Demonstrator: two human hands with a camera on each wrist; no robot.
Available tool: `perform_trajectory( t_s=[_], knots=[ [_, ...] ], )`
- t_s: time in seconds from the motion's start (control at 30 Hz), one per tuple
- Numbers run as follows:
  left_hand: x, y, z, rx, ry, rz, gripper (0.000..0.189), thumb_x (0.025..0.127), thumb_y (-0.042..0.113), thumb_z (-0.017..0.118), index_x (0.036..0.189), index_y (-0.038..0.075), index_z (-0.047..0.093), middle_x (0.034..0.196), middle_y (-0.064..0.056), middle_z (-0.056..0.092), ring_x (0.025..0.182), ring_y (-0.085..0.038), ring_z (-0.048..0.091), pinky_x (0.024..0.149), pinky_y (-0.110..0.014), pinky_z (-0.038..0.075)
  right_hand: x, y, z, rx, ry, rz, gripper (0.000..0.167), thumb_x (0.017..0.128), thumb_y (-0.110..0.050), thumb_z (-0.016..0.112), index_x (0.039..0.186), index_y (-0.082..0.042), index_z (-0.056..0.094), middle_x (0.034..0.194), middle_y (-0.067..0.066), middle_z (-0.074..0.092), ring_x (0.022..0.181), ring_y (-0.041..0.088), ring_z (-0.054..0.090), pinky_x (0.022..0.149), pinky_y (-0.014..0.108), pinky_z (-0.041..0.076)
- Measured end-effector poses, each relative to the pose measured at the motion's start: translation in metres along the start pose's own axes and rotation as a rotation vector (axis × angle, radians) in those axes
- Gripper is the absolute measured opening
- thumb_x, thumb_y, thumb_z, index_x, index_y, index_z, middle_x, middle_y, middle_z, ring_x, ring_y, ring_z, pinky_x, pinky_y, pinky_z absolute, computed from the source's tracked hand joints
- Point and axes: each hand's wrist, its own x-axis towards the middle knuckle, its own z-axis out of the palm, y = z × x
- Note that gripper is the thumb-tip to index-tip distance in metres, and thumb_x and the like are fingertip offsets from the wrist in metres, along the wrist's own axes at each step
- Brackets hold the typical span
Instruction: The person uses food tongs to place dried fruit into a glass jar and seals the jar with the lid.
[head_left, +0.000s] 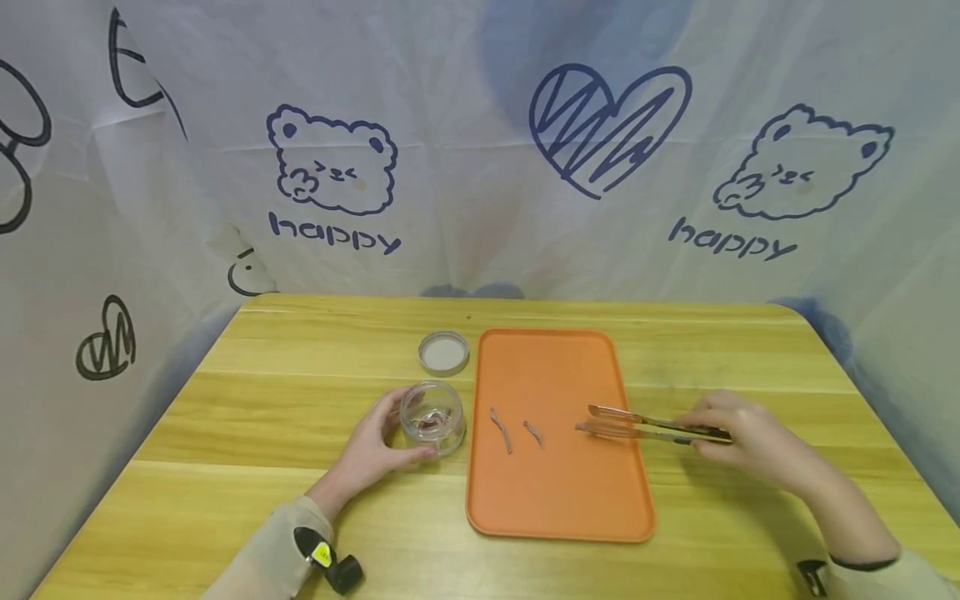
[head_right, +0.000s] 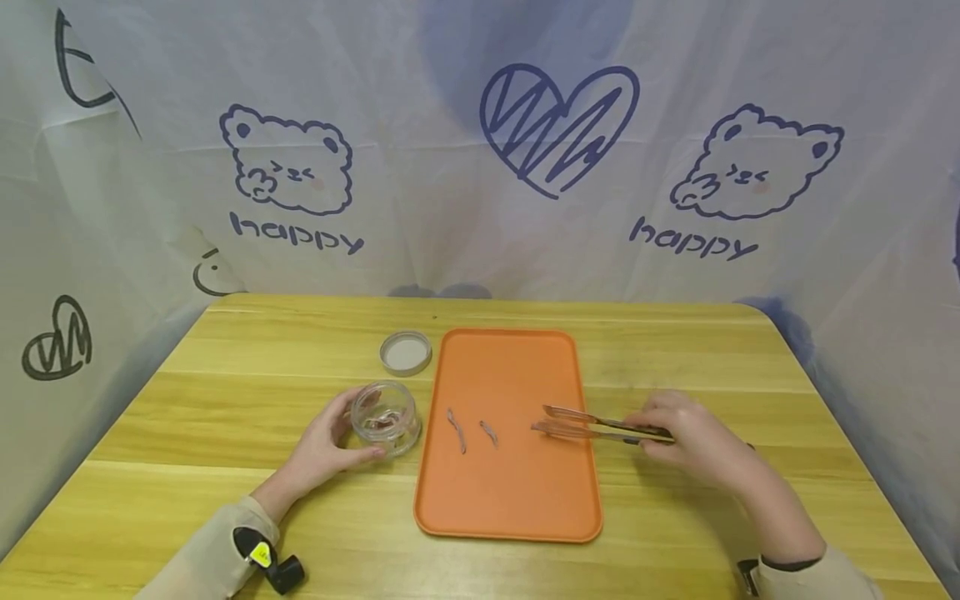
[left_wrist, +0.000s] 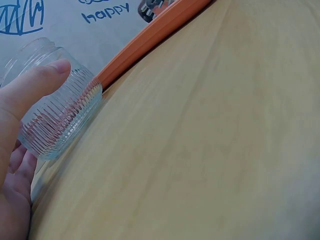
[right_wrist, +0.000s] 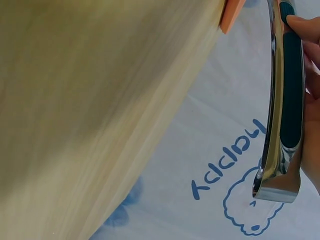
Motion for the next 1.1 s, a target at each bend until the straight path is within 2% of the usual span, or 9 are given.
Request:
perform_trajectory(
  t_s=[0.17,0.4,0.6,0.8,0.87,1.0,1.1],
  knots=[
    [0.0005,-0.0044,-0.001,-0.001,0.001,0.009,0.086,0.066,0.017,0.089,0.138,0.015,0.043,0.136,-0.007,0.049,0.124,-0.024,0.048,0.109,-0.041,0.035,-0.0005,-0.0011,0.0018,0.036,-0.034,0.025,0.029,0.073,0.002,0.079,0.099,-0.01,0.073,0.088,-0.011,0.058,0.071,0.0,0.044,0.051,0.018,0.038],
    [0.0004,-0.0038,-0.0017,0.001,0.004,0.02,0.086,0.065,0.021,0.089,0.138,0.015,0.044,0.135,-0.008,0.049,0.124,-0.024,0.047,0.108,-0.041,0.035,0.0022,-0.0041,0.0003,0.096,-0.087,0.055,0.025,0.077,0.003,0.074,0.098,-0.011,0.073,0.087,-0.011,0.058,0.071,0.0,0.046,0.052,0.02,0.042],
    [0.0004,-0.0045,-0.0016,-0.011,0.0,0.029,0.087,0.065,0.019,0.089,0.138,0.014,0.043,0.137,-0.008,0.048,0.125,-0.024,0.047,0.109,-0.036,0.035,0.0024,-0.0038,0.0021,0.097,-0.066,0.011,0.024,0.077,0.004,0.074,0.096,-0.011,0.073,0.085,-0.005,0.061,0.072,0.001,0.048,0.052,0.02,0.043],
    [0.001,-0.0054,-0.0016,-0.007,0.001,0.033,0.087,0.065,0.019,0.089,0.138,0.014,0.043,0.137,-0.008,0.049,0.126,-0.024,0.046,0.108,-0.033,0.035,0.0021,-0.0044,0.0027,0.116,-0.05,0.03,0.022,0.079,0.003,0.073,0.097,-0.01,0.072,0.084,-0.005,0.06,0.07,-0.001,0.046,0.05,0.019,0.043],
    [0.0011,-0.0059,-0.0015,-0.011,0.0,0.033,0.086,0.065,0.019,0.089,0.138,0.013,0.044,0.137,-0.009,0.049,0.126,-0.024,0.046,0.109,-0.035,0.035,0.002,-0.0045,0.0033,0.126,-0.024,0.027,0.024,0.078,0.006,0.072,0.096,-0.009,0.072,0.084,-0.007,0.06,0.069,-0.001,0.046,0.05,0.017,0.043],
    [0.0011,-0.0051,-0.0012,-0.007,0.003,0.02,0.085,0.066,0.013,0.088,0.138,0.012,0.043,0.137,-0.01,0.049,0.126,-0.024,0.046,0.109,-0.037,0.034,0.0032,-0.0051,0.0015,0.187,0.004,0.045,0.02,0.081,0.004,0.07,0.097,-0.007,0.072,0.083,-0.002,0.062,0.067,0.0,0.049,0.049,0.018,0.044],
    [0.0002,0.002,-0.0009,-0.001,0.002,0.012,0.085,0.066,0.006,0.087,0.138,0.008,0.042,0.137,-0.014,0.048,0.126,-0.029,0.046,0.109,-0.041,0.034,0.0055,-0.0071,-0.0021,0.205,0.018,0.064,0.018,0.083,0.003,0.07,0.098,-0.007,0.072,0.084,0.0,0.063,0.068,0.002,0.05,0.05,0.02,0.045]
  ],
)
